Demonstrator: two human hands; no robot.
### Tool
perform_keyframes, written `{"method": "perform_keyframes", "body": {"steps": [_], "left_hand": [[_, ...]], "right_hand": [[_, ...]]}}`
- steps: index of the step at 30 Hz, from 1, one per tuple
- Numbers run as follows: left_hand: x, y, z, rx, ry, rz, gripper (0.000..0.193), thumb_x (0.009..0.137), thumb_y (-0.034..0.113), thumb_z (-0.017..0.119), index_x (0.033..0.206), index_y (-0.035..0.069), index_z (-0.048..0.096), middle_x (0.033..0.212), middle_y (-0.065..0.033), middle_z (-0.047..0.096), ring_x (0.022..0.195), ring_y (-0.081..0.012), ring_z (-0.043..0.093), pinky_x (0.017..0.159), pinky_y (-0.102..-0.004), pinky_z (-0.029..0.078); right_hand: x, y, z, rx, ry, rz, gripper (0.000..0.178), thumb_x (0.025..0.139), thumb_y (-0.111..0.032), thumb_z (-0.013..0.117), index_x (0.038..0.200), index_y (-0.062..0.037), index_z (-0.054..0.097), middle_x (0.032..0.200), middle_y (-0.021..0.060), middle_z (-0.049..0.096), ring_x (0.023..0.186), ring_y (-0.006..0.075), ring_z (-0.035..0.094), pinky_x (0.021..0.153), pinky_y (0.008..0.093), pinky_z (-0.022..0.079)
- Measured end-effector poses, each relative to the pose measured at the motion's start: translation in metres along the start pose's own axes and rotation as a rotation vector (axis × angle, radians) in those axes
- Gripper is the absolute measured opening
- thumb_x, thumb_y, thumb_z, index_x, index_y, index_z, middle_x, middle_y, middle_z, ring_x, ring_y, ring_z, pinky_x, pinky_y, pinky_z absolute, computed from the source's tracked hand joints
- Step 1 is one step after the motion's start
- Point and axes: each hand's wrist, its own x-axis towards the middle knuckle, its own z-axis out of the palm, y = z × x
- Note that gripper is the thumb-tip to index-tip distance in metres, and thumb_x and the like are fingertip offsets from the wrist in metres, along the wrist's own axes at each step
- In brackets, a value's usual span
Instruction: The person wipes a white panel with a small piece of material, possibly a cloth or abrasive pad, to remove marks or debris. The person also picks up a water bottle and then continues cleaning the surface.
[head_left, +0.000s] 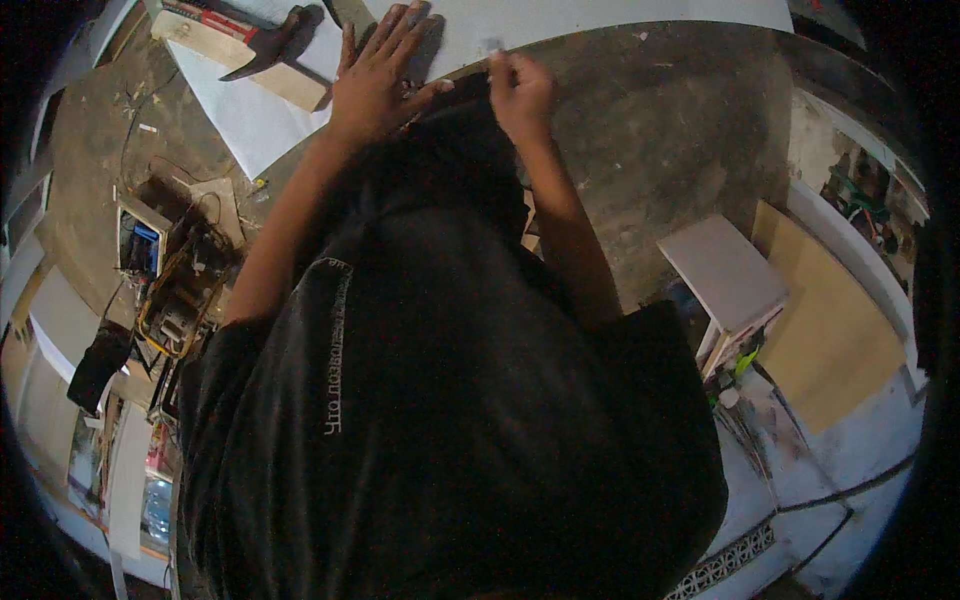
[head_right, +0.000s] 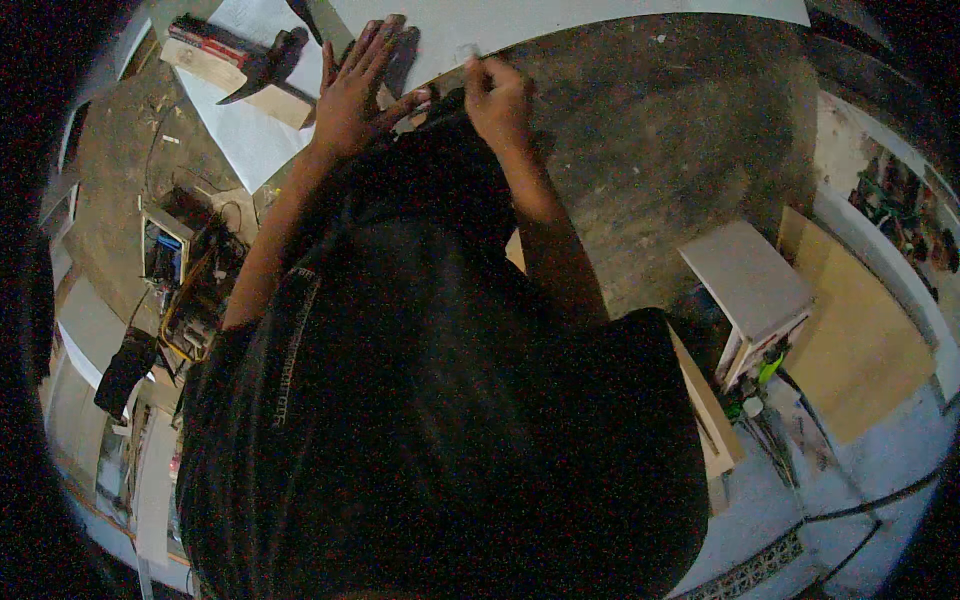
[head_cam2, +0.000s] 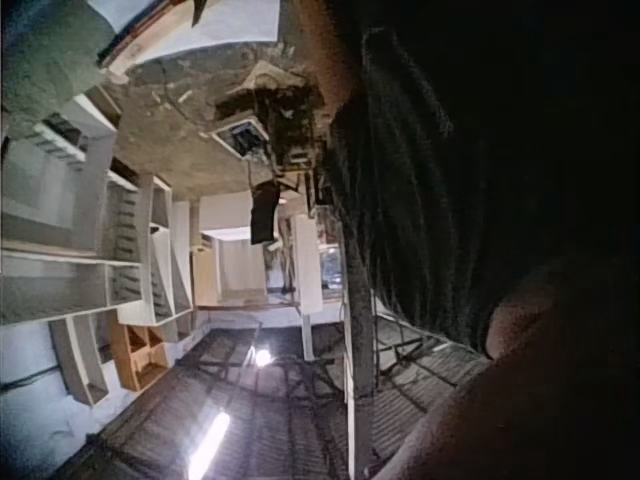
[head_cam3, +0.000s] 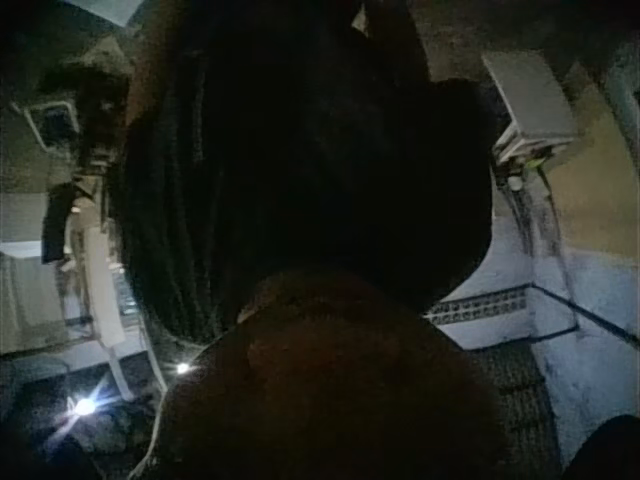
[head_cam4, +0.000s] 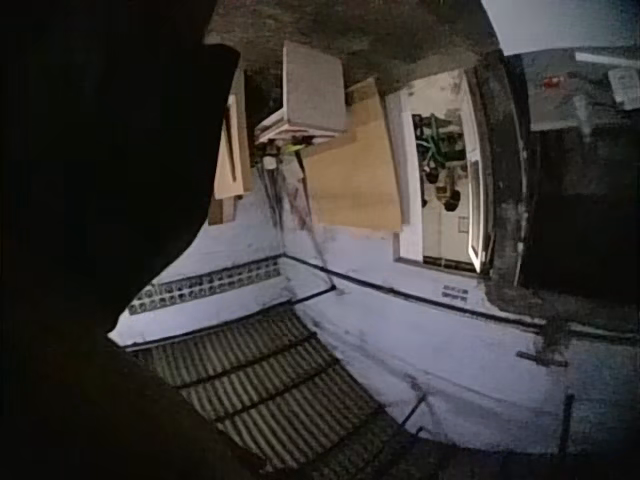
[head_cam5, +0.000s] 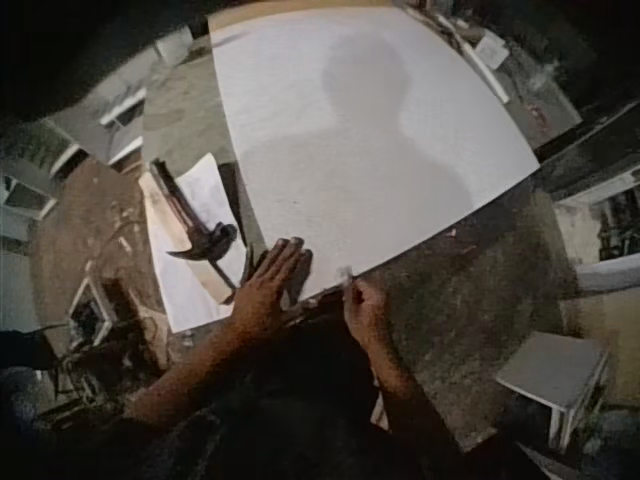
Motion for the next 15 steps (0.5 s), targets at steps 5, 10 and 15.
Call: {"method": "perform_keyframes", "body": {"steps": [5,10,15], "left_hand": [[-0.004,0.002,-0.004,0.087,-0.082,0.028,0.080,0.088,0.061,0.050,0.151,0.018,0.025,0.157,-0.0007,0.023,0.145,-0.0201,0.020,0.114,-0.0594,0.002],[-0.011,0.005,-0.008,0.185,-0.223,0.072,0.082,0.088,0.067,0.041,0.151,0.017,0.024,0.157,-0.0007,0.024,0.145,-0.0182,0.021,0.114,-0.0585,0.000],[-0.012,0.012,-0.011,0.078,-0.247,0.120,0.080,0.090,0.063,0.043,0.151,0.015,0.024,0.156,-0.0025,0.025,0.145,-0.0197,0.020,0.115,-0.0567,0.001]], "right_hand": [[0.003,-0.005,-0.006,-0.025,0.080,0.012,0.028,0.091,-0.022,0.063,0.076,0.0016,0.063,0.065,0.0139,0.062,0.053,0.0227,0.054,0.052,0.0340,0.042],[-0.007,-0.001,-0.003,0.083,0.039,-0.104,0.030,0.092,-0.026,0.063,0.077,0.0008,0.064,0.065,0.0089,0.062,0.055,0.0155,0.053,0.054,0.0309,0.043],[-0.013,0.025,-0.055,0.055,0.300,0.080,0.039,0.095,-0.033,0.060,0.071,-0.0030,0.061,0.061,-0.0019,0.055,0.054,0.0076,0.048,0.051,0.0253,0.038]]}}
